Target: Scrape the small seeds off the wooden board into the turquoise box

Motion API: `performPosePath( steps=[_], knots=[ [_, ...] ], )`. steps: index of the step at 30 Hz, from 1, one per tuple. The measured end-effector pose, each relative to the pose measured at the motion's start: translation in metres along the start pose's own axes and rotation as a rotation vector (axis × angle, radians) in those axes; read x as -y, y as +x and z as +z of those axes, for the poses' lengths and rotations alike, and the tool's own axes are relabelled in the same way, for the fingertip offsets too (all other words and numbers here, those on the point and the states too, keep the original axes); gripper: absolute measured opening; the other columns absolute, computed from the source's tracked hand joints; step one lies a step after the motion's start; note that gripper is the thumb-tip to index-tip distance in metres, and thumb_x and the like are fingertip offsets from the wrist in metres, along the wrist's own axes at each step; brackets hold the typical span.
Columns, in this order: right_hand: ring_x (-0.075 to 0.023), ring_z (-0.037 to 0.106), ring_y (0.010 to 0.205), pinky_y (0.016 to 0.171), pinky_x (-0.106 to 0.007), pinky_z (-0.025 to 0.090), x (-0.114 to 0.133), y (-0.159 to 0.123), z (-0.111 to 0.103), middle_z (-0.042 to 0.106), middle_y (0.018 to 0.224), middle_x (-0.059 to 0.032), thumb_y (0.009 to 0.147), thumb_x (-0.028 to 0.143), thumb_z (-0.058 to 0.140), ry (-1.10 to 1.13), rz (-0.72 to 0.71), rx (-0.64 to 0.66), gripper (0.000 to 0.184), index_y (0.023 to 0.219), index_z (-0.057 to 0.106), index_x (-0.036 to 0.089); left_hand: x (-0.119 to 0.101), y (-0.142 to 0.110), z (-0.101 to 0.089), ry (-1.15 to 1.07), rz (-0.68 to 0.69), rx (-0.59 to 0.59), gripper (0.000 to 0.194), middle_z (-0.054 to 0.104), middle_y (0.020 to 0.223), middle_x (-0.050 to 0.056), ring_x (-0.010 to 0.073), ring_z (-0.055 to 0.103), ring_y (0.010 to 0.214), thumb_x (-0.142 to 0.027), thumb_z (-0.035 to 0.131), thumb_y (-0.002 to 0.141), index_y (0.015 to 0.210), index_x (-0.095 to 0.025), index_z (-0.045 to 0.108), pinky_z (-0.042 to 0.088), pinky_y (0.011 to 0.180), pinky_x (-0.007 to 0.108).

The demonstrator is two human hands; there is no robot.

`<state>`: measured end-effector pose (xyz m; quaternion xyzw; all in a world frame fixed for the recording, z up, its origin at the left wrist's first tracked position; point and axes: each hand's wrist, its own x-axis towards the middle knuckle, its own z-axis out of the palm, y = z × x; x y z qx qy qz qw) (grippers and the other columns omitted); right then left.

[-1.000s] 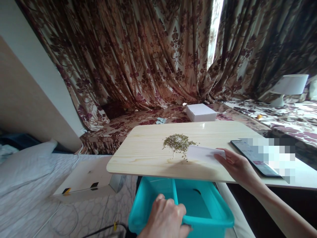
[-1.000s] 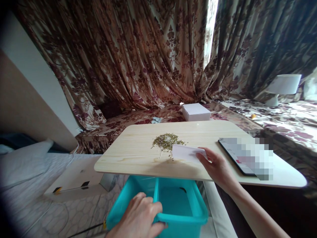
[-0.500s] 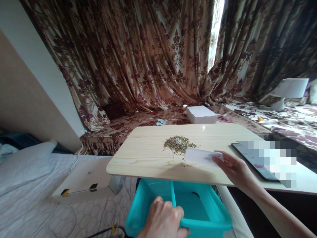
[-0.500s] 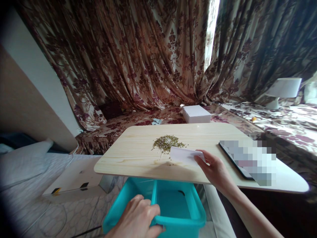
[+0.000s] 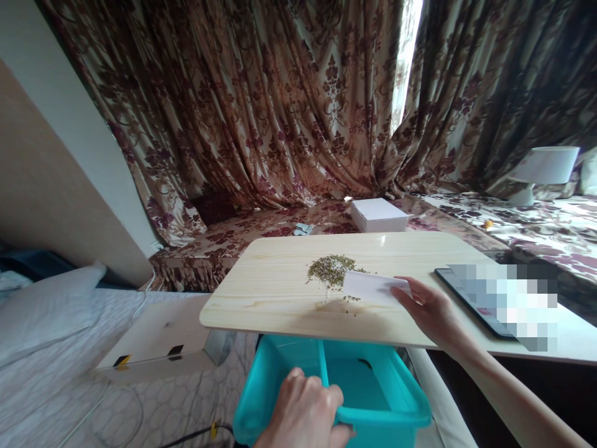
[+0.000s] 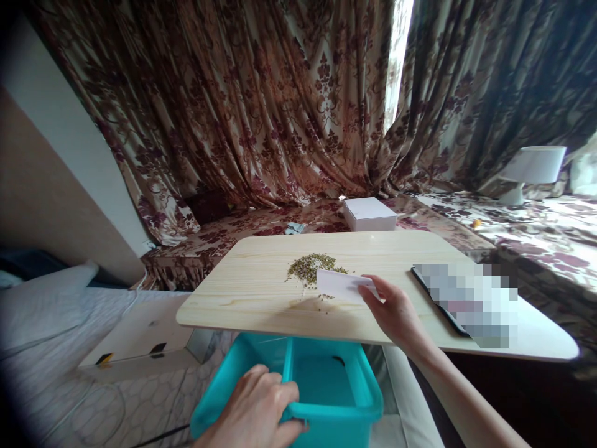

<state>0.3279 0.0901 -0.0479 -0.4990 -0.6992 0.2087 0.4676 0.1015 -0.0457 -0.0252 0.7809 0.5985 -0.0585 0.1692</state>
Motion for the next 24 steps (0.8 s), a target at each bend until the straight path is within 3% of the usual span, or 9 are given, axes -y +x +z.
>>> performPosePath(
  steps=[9,16,24],
  knots=[
    [-0.0220,0.067,0.076,0.067,-0.031,0.053,-0.002,-0.001,0.003,0.073,0.080,-0.0034,0.078,0.041,0.053,-0.034,-0.016,0.035,0.027,0.093,0.066,0.021,-0.001,-0.001,-0.003,0.001,-0.016,0.029,0.026,0.063,0.092,0.010,0.0292,0.054,0.095,-0.041,0.061,0.080,0.091,-0.017,0.066,0.039,0.087,0.040],
    [-0.0225,0.067,0.074,0.066,-0.031,0.054,0.004,-0.002,-0.004,0.073,0.082,-0.0060,0.076,0.042,0.055,0.039,0.006,0.022,0.027,0.086,0.065,0.019,0.002,-0.003,0.001,-0.012,0.004,-0.036,0.022,0.062,0.088,0.007,0.0287,0.054,0.091,-0.040,0.060,0.081,0.086,-0.019,0.065,0.040,0.084,0.040],
    [-0.0231,0.068,0.076,0.066,-0.030,0.055,0.001,-0.011,-0.007,0.073,0.083,-0.0070,0.074,0.048,0.058,0.156,0.048,0.084,0.035,0.093,0.066,0.019,0.007,-0.001,0.006,-0.027,0.007,-0.051,0.022,0.062,0.086,0.006,0.0283,0.053,0.091,-0.041,0.061,0.080,0.085,-0.020,0.065,0.039,0.083,0.040]
  ],
)
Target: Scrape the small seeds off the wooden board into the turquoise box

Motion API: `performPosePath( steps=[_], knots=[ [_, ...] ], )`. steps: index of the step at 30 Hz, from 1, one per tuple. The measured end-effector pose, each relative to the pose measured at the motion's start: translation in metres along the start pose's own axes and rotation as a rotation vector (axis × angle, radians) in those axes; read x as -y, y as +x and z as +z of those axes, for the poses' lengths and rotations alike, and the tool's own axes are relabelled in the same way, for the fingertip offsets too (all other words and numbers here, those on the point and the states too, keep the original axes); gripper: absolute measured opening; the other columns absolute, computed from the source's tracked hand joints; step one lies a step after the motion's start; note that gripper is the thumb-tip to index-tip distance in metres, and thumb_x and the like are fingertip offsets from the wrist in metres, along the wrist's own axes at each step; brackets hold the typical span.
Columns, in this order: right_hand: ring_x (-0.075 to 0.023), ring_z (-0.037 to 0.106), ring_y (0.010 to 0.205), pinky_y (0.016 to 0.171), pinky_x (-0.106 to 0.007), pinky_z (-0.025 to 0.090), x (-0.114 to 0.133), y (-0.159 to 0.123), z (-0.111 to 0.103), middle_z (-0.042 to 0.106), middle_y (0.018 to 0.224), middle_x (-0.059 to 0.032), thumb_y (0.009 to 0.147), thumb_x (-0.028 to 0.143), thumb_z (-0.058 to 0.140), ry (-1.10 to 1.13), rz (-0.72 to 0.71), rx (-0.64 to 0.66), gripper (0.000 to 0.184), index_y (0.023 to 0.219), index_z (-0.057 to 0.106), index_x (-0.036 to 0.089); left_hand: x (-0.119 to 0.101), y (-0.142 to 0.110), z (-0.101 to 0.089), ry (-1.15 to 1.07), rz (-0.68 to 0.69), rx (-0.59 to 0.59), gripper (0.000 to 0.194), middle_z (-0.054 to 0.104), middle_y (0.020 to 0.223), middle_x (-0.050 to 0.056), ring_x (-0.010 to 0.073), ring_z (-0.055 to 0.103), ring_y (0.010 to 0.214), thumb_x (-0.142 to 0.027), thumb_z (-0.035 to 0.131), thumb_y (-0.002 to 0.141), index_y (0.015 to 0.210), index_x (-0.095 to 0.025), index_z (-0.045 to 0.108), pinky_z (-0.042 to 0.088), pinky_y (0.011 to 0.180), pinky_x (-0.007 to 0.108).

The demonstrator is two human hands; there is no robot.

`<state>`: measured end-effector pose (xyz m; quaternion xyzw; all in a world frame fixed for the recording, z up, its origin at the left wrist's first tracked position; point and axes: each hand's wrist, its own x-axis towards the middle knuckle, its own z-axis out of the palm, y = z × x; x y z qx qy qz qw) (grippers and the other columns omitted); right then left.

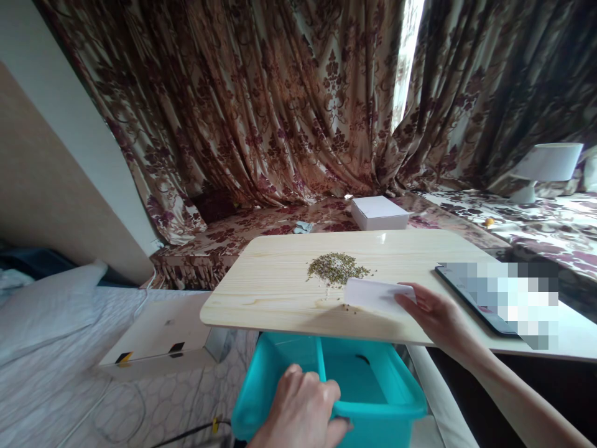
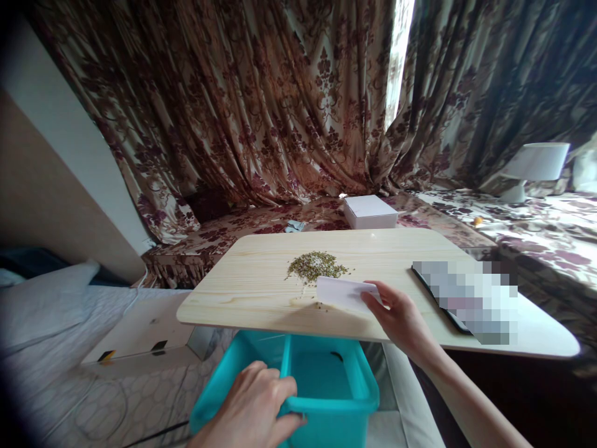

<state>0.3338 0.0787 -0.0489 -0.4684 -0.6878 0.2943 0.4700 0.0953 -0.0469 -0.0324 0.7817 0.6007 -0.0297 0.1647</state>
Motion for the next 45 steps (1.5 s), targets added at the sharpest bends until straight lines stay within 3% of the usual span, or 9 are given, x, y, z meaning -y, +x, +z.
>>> performPosePath(
  steps=[8,17,23,28,37,45],
  knots=[
    [-0.0262,0.068,0.075,0.063,-0.033,0.056,0.012,-0.005,-0.007,0.073,0.078,-0.0086,0.066,0.060,0.060,-0.012,0.044,-0.032,0.048,0.087,0.069,0.018,0.002,-0.001,0.000,0.012,-0.004,-0.014,0.021,0.062,0.082,0.005,0.0267,0.054,0.086,-0.041,0.061,0.079,0.082,-0.021,0.066,0.040,0.079,0.036],
    [-0.0242,0.067,0.075,0.063,-0.029,0.056,0.014,-0.018,-0.012,0.073,0.081,-0.0063,0.070,0.049,0.063,0.055,0.068,0.075,0.036,0.090,0.068,0.020,0.002,-0.004,-0.002,-0.010,-0.009,-0.031,0.020,0.062,0.083,0.006,0.0272,0.053,0.088,-0.039,0.061,0.079,0.083,-0.020,0.066,0.040,0.079,0.037],
    [-0.0229,0.067,0.078,0.071,-0.032,0.054,0.006,0.005,0.011,0.072,0.086,-0.0065,0.075,0.045,0.058,0.040,0.010,-0.030,0.031,0.092,0.065,0.020,0.004,-0.004,-0.001,-0.035,-0.023,-0.017,0.022,0.062,0.086,0.005,0.0276,0.052,0.091,-0.041,0.062,0.079,0.086,-0.021,0.066,0.038,0.083,0.039],
    [-0.0235,0.067,0.077,0.069,-0.034,0.054,0.002,0.013,0.026,0.073,0.082,-0.0065,0.075,0.044,0.057,0.039,0.013,-0.010,0.030,0.088,0.065,0.019,0.006,-0.006,-0.002,-0.051,-0.034,-0.021,0.020,0.062,0.090,0.006,0.0279,0.052,0.094,-0.039,0.063,0.079,0.088,-0.021,0.066,0.038,0.086,0.039],
    [-0.0206,0.065,0.072,0.065,-0.030,0.054,-0.006,-0.002,0.015,0.071,0.080,-0.0036,0.078,0.043,0.056,0.063,0.020,0.131,0.030,0.096,0.065,0.020,0.009,-0.008,-0.002,-0.037,-0.035,-0.038,0.019,0.062,0.085,0.005,0.0272,0.052,0.090,-0.039,0.063,0.079,0.085,-0.021,0.066,0.039,0.083,0.037],
    [-0.0188,0.062,0.073,0.061,-0.024,0.051,0.013,-0.014,0.018,0.069,0.079,-0.0033,0.078,0.043,0.057,0.090,0.052,0.249,0.031,0.097,0.066,0.020,0.018,-0.012,0.004,-0.060,-0.039,-0.081,0.017,0.060,0.084,0.004,0.0260,0.051,0.090,-0.038,0.063,0.079,0.084,-0.021,0.064,0.038,0.082,0.036]
  ],
)
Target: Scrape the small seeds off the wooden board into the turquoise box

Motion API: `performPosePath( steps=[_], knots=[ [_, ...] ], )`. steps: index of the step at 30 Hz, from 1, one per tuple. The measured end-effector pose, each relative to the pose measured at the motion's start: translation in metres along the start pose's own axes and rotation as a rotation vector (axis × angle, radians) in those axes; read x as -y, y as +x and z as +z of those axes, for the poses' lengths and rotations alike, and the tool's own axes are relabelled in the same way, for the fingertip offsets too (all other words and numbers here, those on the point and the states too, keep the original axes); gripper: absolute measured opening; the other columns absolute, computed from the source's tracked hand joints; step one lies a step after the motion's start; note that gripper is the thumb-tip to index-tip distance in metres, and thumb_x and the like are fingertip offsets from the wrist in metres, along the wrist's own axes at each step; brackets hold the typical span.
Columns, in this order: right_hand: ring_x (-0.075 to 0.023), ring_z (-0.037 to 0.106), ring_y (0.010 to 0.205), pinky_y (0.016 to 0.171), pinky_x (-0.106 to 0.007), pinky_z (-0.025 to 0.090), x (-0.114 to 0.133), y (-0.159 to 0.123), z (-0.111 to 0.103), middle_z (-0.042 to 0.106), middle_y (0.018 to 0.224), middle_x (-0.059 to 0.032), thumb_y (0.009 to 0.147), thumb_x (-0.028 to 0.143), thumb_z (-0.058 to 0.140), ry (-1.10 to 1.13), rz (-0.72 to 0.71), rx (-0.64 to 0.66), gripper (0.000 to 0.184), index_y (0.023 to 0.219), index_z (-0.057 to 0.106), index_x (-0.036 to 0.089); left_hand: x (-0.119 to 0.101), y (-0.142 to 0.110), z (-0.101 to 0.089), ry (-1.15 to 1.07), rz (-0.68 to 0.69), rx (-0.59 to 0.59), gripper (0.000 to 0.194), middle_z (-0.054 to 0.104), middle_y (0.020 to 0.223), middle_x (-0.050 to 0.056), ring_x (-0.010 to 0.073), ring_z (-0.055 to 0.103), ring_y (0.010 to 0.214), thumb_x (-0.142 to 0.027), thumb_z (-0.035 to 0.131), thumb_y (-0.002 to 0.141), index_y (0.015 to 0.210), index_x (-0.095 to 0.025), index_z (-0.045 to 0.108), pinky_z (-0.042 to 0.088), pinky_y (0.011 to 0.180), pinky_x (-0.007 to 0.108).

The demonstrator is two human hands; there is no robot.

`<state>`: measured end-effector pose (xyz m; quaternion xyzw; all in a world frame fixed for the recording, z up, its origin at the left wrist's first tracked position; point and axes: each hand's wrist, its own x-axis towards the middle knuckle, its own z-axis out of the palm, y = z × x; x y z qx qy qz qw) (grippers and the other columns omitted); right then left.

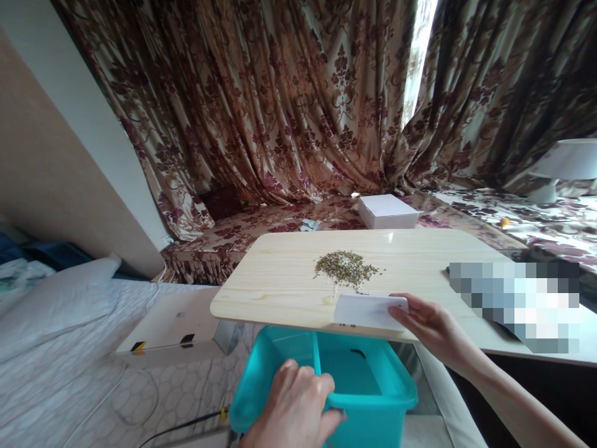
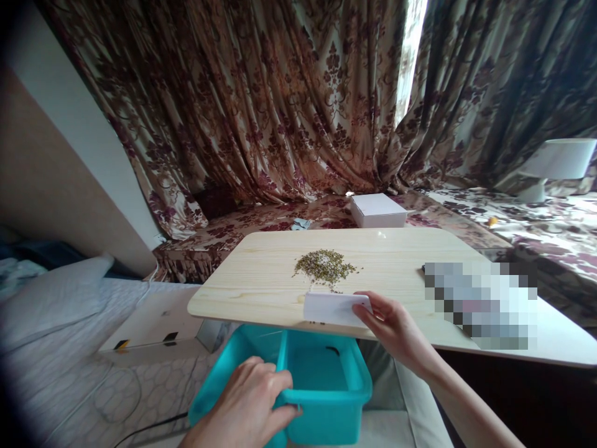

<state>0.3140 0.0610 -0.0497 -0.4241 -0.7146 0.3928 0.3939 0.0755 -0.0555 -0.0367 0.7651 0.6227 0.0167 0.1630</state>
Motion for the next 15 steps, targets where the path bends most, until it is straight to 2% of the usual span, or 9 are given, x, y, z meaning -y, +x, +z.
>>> performPosePath(
  steps=[3,5,10,13,15],
  knots=[
    [-0.0189,0.062,0.072,0.060,-0.025,0.052,0.009,-0.008,-0.001,0.068,0.077,-0.0033,0.077,0.043,0.058,0.041,0.020,0.070,0.031,0.095,0.066,0.019,-0.001,-0.002,-0.003,0.013,-0.002,0.009,0.016,0.060,0.084,0.004,0.0264,0.051,0.091,-0.037,0.063,0.079,0.084,-0.021,0.064,0.037,0.082,0.036],
    [-0.0201,0.062,0.071,0.060,-0.027,0.053,0.014,-0.012,-0.008,0.069,0.076,-0.0044,0.075,0.045,0.060,0.051,0.033,0.059,0.033,0.093,0.067,0.018,-0.007,-0.003,-0.008,0.031,-0.009,0.033,0.016,0.061,0.086,0.005,0.0272,0.052,0.092,-0.035,0.061,0.081,0.085,-0.020,0.065,0.037,0.083,0.037],
    [-0.0240,0.065,0.074,0.064,-0.031,0.055,0.014,-0.012,-0.042,0.071,0.078,-0.0055,0.064,0.052,0.067,0.012,0.011,-0.251,0.035,0.084,0.069,0.023,-0.039,0.003,-0.016,0.085,0.013,0.200,0.023,0.063,0.093,0.012,0.0287,0.054,0.092,-0.034,0.061,0.080,0.094,-0.016,0.067,0.034,0.089,0.040],
    [-0.0251,0.066,0.076,0.065,-0.032,0.055,0.006,-0.006,-0.060,0.072,0.079,-0.0054,0.061,0.054,0.067,-0.023,0.039,-0.370,0.034,0.079,0.068,0.025,-0.065,0.014,-0.006,0.118,0.134,0.254,0.028,0.065,0.087,0.012,0.0269,0.056,0.088,-0.037,0.061,0.080,0.095,-0.016,0.068,0.030,0.093,0.039],
    [-0.0257,0.067,0.077,0.068,-0.034,0.055,-0.001,-0.001,-0.065,0.073,0.081,-0.0052,0.060,0.055,0.067,-0.027,0.056,-0.394,0.036,0.078,0.067,0.024,-0.081,0.021,0.006,0.139,0.177,0.244,0.031,0.064,0.088,0.013,0.0269,0.057,0.087,-0.040,0.060,0.079,0.097,-0.016,0.067,0.027,0.095,0.040]
  ],
)
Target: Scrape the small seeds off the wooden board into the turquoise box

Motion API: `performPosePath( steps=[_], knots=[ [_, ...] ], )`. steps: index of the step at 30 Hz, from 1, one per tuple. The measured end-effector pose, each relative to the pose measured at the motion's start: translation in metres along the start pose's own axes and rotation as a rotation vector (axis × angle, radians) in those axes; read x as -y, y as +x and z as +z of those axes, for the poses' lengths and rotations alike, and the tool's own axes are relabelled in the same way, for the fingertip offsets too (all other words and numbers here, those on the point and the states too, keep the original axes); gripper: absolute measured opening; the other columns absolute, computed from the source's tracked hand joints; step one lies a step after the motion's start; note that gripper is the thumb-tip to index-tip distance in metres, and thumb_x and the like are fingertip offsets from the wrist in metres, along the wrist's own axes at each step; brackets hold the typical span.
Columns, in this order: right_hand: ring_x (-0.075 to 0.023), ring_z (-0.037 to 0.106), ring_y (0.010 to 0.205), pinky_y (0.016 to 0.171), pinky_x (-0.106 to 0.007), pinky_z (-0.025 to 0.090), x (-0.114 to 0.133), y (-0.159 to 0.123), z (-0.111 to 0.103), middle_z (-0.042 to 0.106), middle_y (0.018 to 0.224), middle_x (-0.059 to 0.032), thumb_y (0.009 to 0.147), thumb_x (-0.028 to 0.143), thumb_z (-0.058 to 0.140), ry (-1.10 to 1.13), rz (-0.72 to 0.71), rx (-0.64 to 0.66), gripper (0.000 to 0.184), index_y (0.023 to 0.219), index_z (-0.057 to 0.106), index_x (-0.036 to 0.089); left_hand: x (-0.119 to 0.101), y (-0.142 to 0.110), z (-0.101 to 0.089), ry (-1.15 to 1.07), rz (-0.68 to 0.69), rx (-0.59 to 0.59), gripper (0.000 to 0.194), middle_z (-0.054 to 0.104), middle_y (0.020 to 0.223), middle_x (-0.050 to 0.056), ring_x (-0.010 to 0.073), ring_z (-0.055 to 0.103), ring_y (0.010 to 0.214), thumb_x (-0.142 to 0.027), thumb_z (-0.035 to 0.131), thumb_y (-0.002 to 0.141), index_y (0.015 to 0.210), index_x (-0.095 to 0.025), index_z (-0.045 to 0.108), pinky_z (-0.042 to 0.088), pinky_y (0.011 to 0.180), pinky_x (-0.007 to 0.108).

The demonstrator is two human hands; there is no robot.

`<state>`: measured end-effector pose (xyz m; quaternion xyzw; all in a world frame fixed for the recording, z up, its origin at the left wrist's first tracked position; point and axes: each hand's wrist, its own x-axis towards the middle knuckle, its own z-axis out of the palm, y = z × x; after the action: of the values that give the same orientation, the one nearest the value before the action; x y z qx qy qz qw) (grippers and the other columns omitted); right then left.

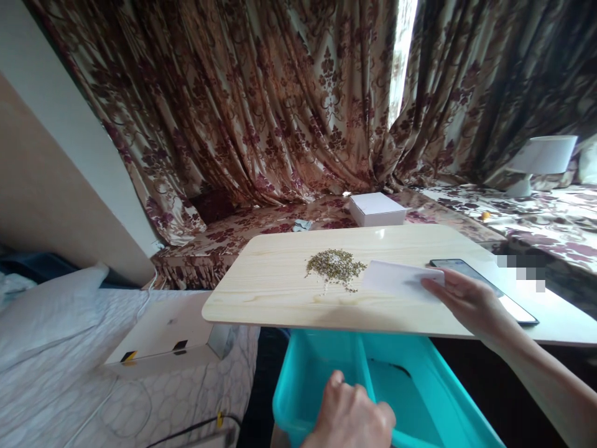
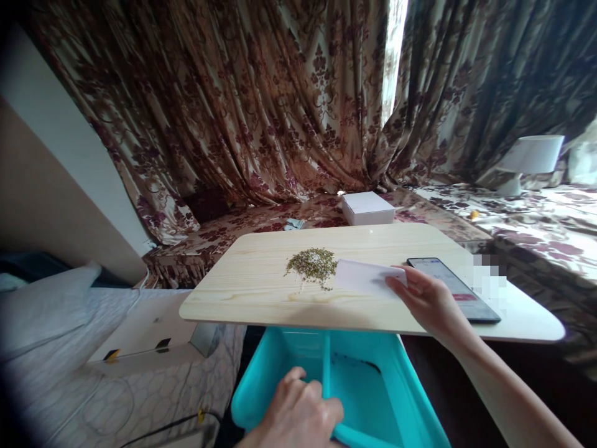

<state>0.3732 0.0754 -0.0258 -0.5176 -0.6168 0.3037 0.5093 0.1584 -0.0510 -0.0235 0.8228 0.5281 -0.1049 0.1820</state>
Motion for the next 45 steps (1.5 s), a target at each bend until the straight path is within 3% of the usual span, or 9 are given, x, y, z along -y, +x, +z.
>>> performPosePath(
  steps=[6,18,24,30,35,45],
  knots=[
    [-0.0264,0.067,0.082,0.074,-0.038,0.054,-0.014,0.013,0.009,0.072,0.088,-0.0077,0.068,0.052,0.062,-0.028,-0.040,0.111,0.038,0.088,0.066,0.020,-0.027,0.022,0.019,0.035,0.110,-0.037,0.030,0.063,0.088,0.014,0.0284,0.055,0.089,-0.036,0.049,0.084,0.099,-0.017,0.066,0.022,0.097,0.043],
    [-0.0247,0.066,0.081,0.070,-0.033,0.054,-0.013,0.013,0.018,0.072,0.089,-0.0090,0.072,0.051,0.060,-0.053,-0.086,0.165,0.039,0.091,0.066,0.017,-0.021,0.022,0.018,0.056,0.128,-0.046,0.029,0.064,0.085,0.016,0.0292,0.057,0.085,-0.037,0.053,0.080,0.096,-0.016,0.068,0.026,0.093,0.045],
    [-0.0248,0.067,0.080,0.070,-0.033,0.054,-0.013,0.014,0.019,0.072,0.087,-0.0077,0.071,0.052,0.061,-0.041,-0.086,0.146,0.039,0.090,0.067,0.018,-0.001,0.009,0.013,0.051,0.086,-0.086,0.028,0.065,0.078,0.008,0.0250,0.059,0.077,-0.043,0.063,0.073,0.088,-0.019,0.068,0.032,0.090,0.041],
    [-0.0253,0.067,0.080,0.069,-0.033,0.054,-0.008,0.013,0.024,0.073,0.087,-0.0080,0.071,0.053,0.060,-0.044,-0.080,0.156,0.039,0.087,0.067,0.019,0.026,-0.019,-0.003,-0.032,-0.031,-0.040,0.023,0.065,0.088,0.008,0.0247,0.056,0.093,-0.038,0.062,0.080,0.091,-0.019,0.067,0.032,0.094,0.037],
    [-0.0258,0.067,0.079,0.067,-0.033,0.053,-0.002,0.012,0.024,0.073,0.083,-0.0082,0.070,0.054,0.060,-0.077,-0.066,0.162,0.040,0.086,0.066,0.018,0.043,-0.027,0.002,-0.079,-0.113,-0.092,0.023,0.063,0.091,0.007,0.0277,0.053,0.097,-0.040,0.064,0.079,0.090,-0.020,0.066,0.037,0.090,0.038],
    [-0.0241,0.066,0.074,0.065,-0.032,0.052,0.003,0.008,0.022,0.071,0.080,-0.0080,0.069,0.057,0.059,-0.116,-0.080,0.146,0.041,0.082,0.065,0.018,0.052,-0.027,0.007,-0.093,-0.107,-0.136,0.022,0.063,0.088,0.006,0.0273,0.053,0.093,-0.041,0.064,0.078,0.087,-0.020,0.066,0.039,0.086,0.038]
  ],
)
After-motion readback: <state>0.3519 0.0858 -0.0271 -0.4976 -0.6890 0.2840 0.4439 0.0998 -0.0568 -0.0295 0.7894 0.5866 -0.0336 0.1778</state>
